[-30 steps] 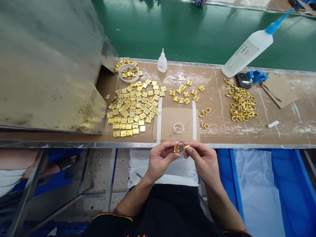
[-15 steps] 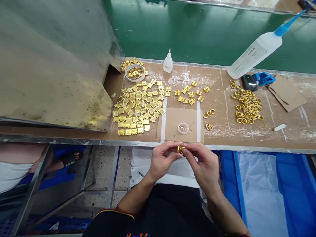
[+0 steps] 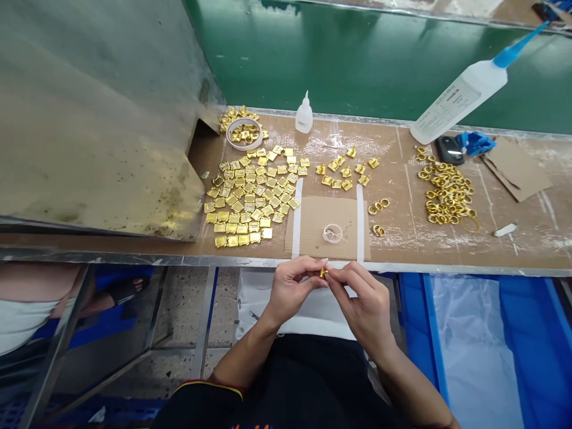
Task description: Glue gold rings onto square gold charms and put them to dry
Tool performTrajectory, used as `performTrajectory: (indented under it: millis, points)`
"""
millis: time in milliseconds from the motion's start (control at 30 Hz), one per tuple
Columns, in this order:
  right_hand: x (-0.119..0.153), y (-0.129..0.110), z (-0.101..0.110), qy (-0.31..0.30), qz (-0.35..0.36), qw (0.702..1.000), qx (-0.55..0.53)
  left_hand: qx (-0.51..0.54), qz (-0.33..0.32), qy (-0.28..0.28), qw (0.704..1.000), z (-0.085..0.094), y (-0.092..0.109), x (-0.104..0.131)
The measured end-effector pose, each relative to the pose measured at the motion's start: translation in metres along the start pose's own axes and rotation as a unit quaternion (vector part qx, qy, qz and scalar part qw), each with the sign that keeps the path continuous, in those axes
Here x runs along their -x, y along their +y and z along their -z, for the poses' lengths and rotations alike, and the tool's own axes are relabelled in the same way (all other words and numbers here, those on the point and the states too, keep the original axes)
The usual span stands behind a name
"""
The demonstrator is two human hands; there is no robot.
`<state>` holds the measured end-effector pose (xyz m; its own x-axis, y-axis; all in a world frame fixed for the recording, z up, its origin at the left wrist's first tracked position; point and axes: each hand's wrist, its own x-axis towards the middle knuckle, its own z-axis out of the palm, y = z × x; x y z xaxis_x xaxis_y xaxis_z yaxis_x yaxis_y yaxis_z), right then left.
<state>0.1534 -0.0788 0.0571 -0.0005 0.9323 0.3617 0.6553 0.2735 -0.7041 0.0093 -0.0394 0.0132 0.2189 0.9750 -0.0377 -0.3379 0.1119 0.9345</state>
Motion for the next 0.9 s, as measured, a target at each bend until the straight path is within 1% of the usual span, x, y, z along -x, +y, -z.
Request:
performTrajectory:
  millis: [200,333,433,600,667,733,800,900]
  points:
    - [-0.002,-0.004,-0.004,-0.001,-0.019,0.997,-0.074,0.041,0.043,0.009,0.998,0.004,0.001,0.007]
    - [0.004,0.000,-0.003,0.006,-0.042,0.990,-0.137,0.071,0.087,0.024,0.993,0.008,0.004,0.010]
    - [0.009,0.009,-0.002,0.023,-0.045,0.986,-0.162,0.103,0.129,0.006,0.986,0.008,0.006,0.011]
    - [0.009,0.020,-0.004,-0.028,-0.003,0.980,-0.195,0.199,0.205,-0.040,0.957,0.000,0.010,0.012]
    - [0.008,0.021,-0.007,-0.032,0.001,0.976,-0.214,0.236,0.228,-0.052,0.943,-0.004,0.011,0.013]
    - [0.009,0.021,-0.010,-0.021,0.009,0.976,-0.217,0.257,0.241,-0.058,0.934,-0.009,0.012,0.015]
    - [0.011,0.021,-0.012,0.003,0.022,0.979,-0.203,0.266,0.253,-0.064,0.928,-0.013,0.011,0.017]
    - [0.013,0.022,-0.013,0.046,0.044,0.985,-0.161,0.259,0.259,-0.093,0.926,-0.016,0.008,0.018]
